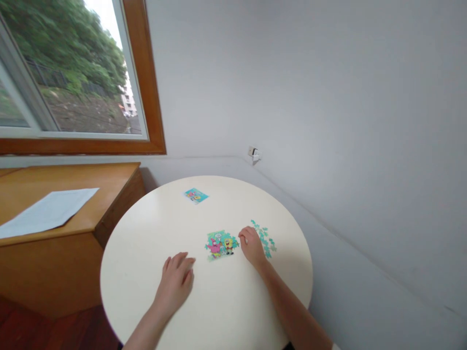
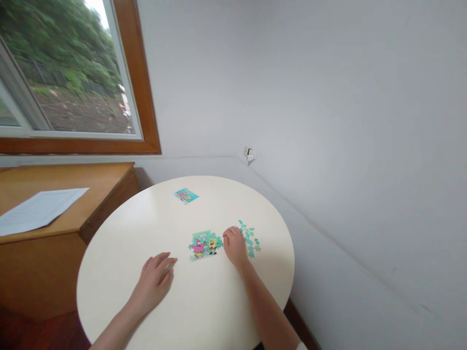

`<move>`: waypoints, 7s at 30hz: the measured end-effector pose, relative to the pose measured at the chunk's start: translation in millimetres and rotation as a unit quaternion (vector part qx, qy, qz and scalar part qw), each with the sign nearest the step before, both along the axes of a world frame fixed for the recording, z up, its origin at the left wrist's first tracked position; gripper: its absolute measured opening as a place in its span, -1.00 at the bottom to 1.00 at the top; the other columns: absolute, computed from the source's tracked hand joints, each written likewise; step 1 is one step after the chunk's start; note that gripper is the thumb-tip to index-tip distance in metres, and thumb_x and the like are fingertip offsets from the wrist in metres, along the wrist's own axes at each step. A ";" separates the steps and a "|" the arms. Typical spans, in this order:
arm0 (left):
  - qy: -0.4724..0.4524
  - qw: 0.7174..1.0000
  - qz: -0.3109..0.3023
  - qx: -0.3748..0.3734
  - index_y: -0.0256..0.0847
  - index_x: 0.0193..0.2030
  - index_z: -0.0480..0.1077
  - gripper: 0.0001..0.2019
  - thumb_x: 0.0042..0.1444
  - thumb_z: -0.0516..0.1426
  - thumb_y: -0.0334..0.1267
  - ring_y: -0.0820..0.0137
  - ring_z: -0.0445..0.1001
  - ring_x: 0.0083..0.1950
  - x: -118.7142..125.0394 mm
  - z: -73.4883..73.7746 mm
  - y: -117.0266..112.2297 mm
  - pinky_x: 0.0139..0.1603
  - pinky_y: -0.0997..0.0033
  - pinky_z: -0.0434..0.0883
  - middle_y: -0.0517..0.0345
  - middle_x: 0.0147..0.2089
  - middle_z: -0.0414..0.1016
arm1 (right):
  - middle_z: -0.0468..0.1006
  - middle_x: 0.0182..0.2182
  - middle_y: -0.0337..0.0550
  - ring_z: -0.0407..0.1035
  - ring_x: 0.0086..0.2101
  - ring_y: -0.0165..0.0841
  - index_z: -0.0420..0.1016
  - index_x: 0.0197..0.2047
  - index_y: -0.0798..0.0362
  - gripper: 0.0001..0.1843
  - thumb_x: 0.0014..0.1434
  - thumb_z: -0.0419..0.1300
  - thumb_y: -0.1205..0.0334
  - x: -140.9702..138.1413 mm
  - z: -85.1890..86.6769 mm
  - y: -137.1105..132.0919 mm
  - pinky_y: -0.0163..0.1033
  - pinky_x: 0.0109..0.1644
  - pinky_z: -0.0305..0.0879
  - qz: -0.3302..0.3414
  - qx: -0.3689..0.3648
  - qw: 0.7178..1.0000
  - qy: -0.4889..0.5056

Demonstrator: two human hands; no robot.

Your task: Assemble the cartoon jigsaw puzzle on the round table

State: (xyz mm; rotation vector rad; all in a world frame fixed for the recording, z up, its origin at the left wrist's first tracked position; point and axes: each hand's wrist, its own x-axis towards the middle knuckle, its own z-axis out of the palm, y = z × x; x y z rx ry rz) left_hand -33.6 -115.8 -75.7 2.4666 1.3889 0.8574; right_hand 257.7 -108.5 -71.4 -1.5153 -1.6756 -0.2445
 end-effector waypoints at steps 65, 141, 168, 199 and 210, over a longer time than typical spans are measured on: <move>0.001 0.999 -0.017 0.031 -0.14 -0.10 0.46 -0.70 0.09 -0.02 -0.35 0.17 0.40 0.07 -2.6 0.2 3.8 0.15 -0.11 0.27 -0.03 0.01 0.46 | 0.46 -0.04 -0.08 0.30 -0.02 -0.22 0.50 -0.12 0.00 -0.74 0.21 0.10 0.08 47.7 15.8 -18.1 -0.13 0.03 0.05 -0.316 -0.261 0.911 0.040; 0.001 1.000 -0.017 0.021 -0.13 -0.09 0.45 -0.70 0.08 -0.01 -0.34 0.17 0.41 0.08 -2.8 4.4 2.4 0.15 -0.14 0.27 -0.02 0.01 0.46 | 0.54 -0.11 -0.26 0.35 -0.04 -0.20 0.56 -0.33 -0.11 -0.87 0.02 0.23 0.13 59.4 9.7 -16.6 -0.04 0.08 0.12 -0.271 -0.225 0.927 0.127; 0.001 1.000 -0.013 0.028 -0.14 -0.09 0.46 -0.69 0.09 -0.02 -0.34 0.17 0.41 0.06 -2.1 4.8 1.5 0.15 -0.12 0.28 -0.04 0.01 0.46 | 0.54 -0.30 -0.07 0.39 -0.31 -0.29 0.55 -0.14 0.11 -0.55 0.05 -0.03 0.09 76.6 -17.5 -5.6 -0.14 -0.10 0.33 -0.175 -0.016 0.940 0.292; 0.000 1.000 -0.004 0.014 -0.13 -0.10 0.46 -0.69 0.06 -0.01 -0.37 0.16 0.39 0.11 0.5 6.6 -1.2 0.20 -0.15 0.22 -0.04 0.01 0.45 | 0.55 -0.50 -0.12 0.45 -0.43 -0.26 0.46 -0.30 0.07 -0.60 -0.08 0.09 -0.07 74.4 -12.8 -5.7 -0.16 -0.33 0.34 -0.155 -0.002 0.909 0.387; -0.010 1.000 0.000 -0.012 -0.14 -0.09 0.44 -0.67 0.04 -0.01 -0.42 0.19 0.35 0.14 3.6 10.8 -5.3 0.23 -0.14 0.17 -0.03 0.02 0.44 | 0.60 -0.33 -0.01 0.46 -0.30 -0.22 0.47 -0.25 0.09 -0.59 0.05 0.05 -0.07 52.0 19.1 -8.2 -0.17 -0.23 0.31 -0.164 0.039 0.931 0.323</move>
